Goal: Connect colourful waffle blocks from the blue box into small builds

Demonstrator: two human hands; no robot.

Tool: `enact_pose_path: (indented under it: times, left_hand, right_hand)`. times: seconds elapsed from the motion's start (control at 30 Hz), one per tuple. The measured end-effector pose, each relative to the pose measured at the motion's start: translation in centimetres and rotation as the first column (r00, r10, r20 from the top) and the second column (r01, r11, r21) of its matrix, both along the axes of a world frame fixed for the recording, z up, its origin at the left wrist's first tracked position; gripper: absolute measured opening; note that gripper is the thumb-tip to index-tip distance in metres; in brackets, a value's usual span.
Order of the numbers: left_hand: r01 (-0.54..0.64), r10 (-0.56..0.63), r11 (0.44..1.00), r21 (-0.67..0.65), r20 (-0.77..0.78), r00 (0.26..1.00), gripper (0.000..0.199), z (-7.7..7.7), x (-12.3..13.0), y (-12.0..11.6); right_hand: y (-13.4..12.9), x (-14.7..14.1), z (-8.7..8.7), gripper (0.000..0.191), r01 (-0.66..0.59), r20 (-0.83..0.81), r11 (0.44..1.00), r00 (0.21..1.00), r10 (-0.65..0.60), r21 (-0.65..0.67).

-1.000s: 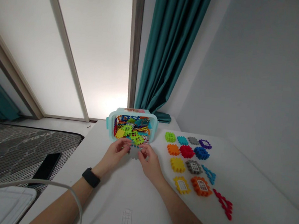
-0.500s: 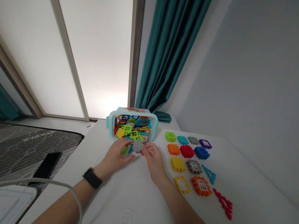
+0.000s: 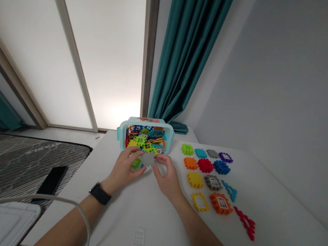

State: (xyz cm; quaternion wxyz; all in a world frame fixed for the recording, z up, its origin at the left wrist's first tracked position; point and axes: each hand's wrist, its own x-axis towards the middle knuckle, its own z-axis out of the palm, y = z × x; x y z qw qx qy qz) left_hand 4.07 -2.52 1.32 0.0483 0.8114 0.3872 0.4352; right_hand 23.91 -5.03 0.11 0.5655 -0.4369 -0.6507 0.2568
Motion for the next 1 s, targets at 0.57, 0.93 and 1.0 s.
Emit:
enact_pose_path:
  times: [0.57, 0.93, 1.0]
  left_hand:
    - [0.018, -0.018, 1.000, 0.008, -0.049, 0.999, 0.047, 0.1, -0.4, 0.1]
    - [0.056, -0.057, 0.998, -0.032, -0.030, 0.998, 0.046, 0.0, -0.5, 0.1]
    - [0.066, -0.067, 0.997, -0.029, -0.032, 0.997, 0.046, 0.0, -0.6, 0.2]
  right_hand:
    - [0.1, 1.5, 0.6, 0.039, -0.068, 0.349, 0.968, 0.937, -0.022, 0.243]
    - [-0.1, 1.3, 0.7, 0.048, -0.075, 0.303, 0.983, 0.953, 0.021, 0.169]
    - [-0.1, 1.3, 0.5, 0.057, -0.118, 0.308, 0.983, 0.949, 0.071, 0.140]
